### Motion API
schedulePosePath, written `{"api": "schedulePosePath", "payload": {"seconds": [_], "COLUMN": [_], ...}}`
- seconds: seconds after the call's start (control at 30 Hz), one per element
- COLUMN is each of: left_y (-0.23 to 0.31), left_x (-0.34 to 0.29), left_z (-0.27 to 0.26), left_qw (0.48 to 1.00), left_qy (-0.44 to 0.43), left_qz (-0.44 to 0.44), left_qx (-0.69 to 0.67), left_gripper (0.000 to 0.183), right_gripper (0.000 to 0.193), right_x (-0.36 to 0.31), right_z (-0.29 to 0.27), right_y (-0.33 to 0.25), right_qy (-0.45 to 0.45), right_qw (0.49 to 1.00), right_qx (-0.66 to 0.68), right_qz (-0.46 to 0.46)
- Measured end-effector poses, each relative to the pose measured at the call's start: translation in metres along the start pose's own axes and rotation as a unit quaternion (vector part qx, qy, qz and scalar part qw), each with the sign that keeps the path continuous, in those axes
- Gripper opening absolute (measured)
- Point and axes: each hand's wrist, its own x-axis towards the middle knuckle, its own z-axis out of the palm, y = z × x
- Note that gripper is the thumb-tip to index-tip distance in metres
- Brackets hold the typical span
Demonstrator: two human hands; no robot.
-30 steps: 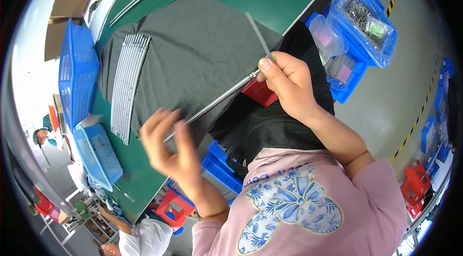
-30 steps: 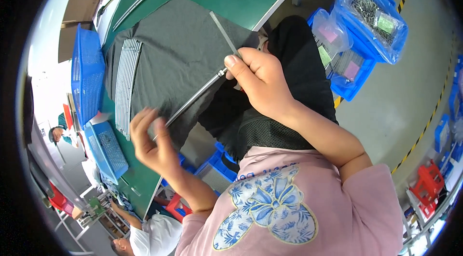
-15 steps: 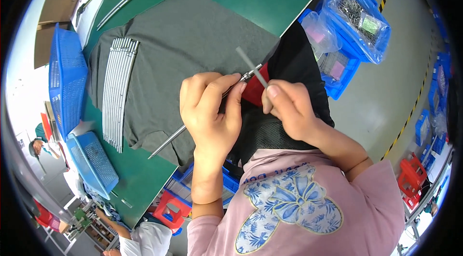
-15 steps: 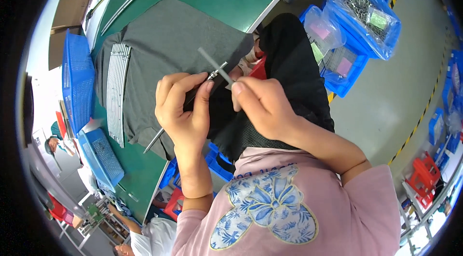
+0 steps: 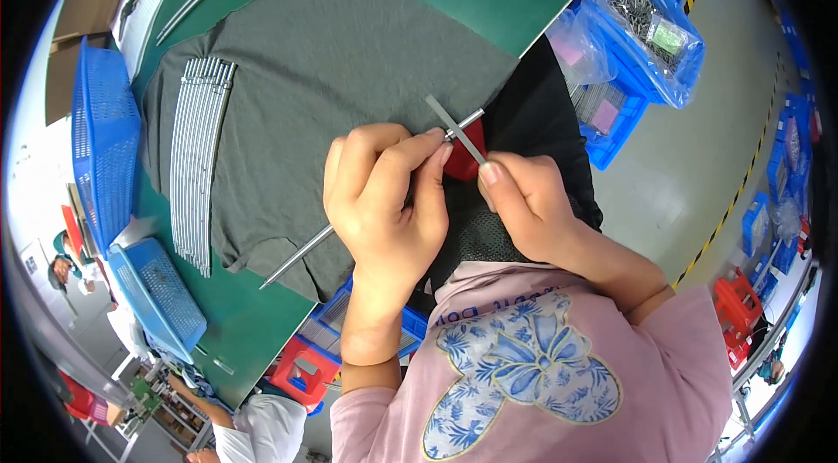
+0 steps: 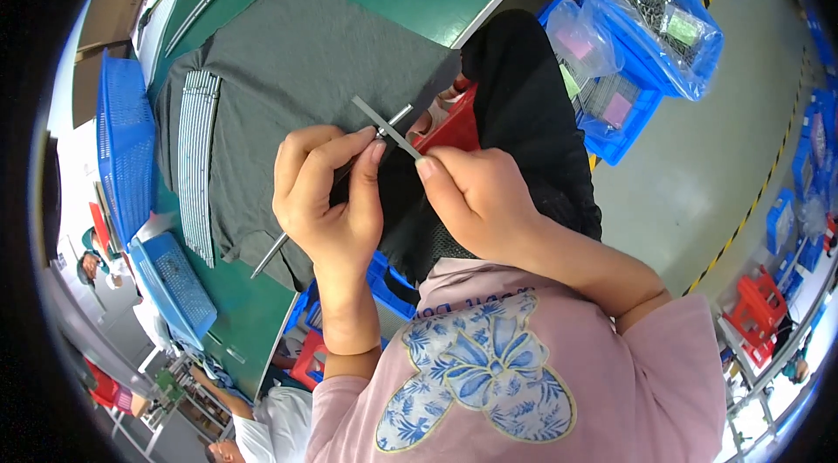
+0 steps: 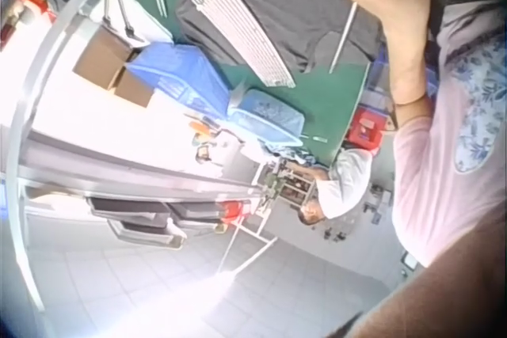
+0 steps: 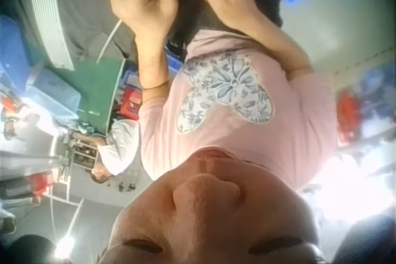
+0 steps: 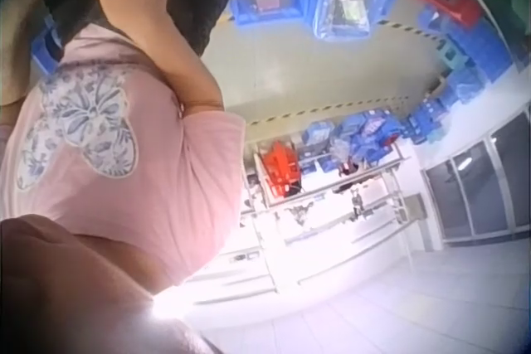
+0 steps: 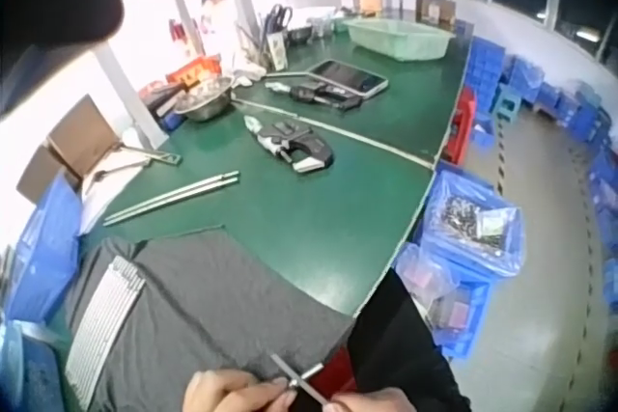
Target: Using a small hand file to smooth the ends of thin metal rods at a factory workbench.
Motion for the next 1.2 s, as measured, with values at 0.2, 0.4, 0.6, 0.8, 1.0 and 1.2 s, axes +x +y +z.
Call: {"api": "schedulePosePath", "payload": {"seconds": [0.2, 0.4, 0.6, 0.8, 1.0, 1.2], "left_y": [-0.004, -0.001, -0.001, 0.000, -0.002, -0.002], "left_x": [0.003, 0.001, 0.002, 0.002, 0.002, 0.003], "left_z": [0.002, 0.002, 0.003, 0.002, 0.003, 0.006], "left_qw": [0.999, 0.999, 1.000, 0.999, 0.999, 0.999], "left_qy": [0.019, 0.014, 0.013, 0.026, 0.025, 0.023], "left_qz": [0.036, 0.031, 0.027, 0.026, 0.031, 0.038], "left_qx": [-0.005, -0.003, -0.005, -0.009, -0.011, -0.007], "left_gripper": [0.020, 0.019, 0.017, 0.018, 0.017, 0.017], "right_gripper": [0.025, 0.027, 0.027, 0.026, 0.025, 0.028], "right_x": [0.020, 0.015, -0.006, 0.005, 0.022, -0.008], "right_z": [0.000, -0.004, 0.000, 0.001, 0.003, -0.007], "right_y": [-0.010, -0.005, 0.000, 0.000, -0.013, 0.007], "right_qy": [-0.024, -0.025, -0.029, -0.026, -0.014, -0.043], "right_qw": [0.998, 0.999, 0.998, 0.999, 0.999, 0.998], "right_qx": [0.049, 0.014, 0.018, 0.008, 0.024, -0.009], "right_qz": [0.037, 0.025, 0.052, 0.027, 0.025, 0.038]}}
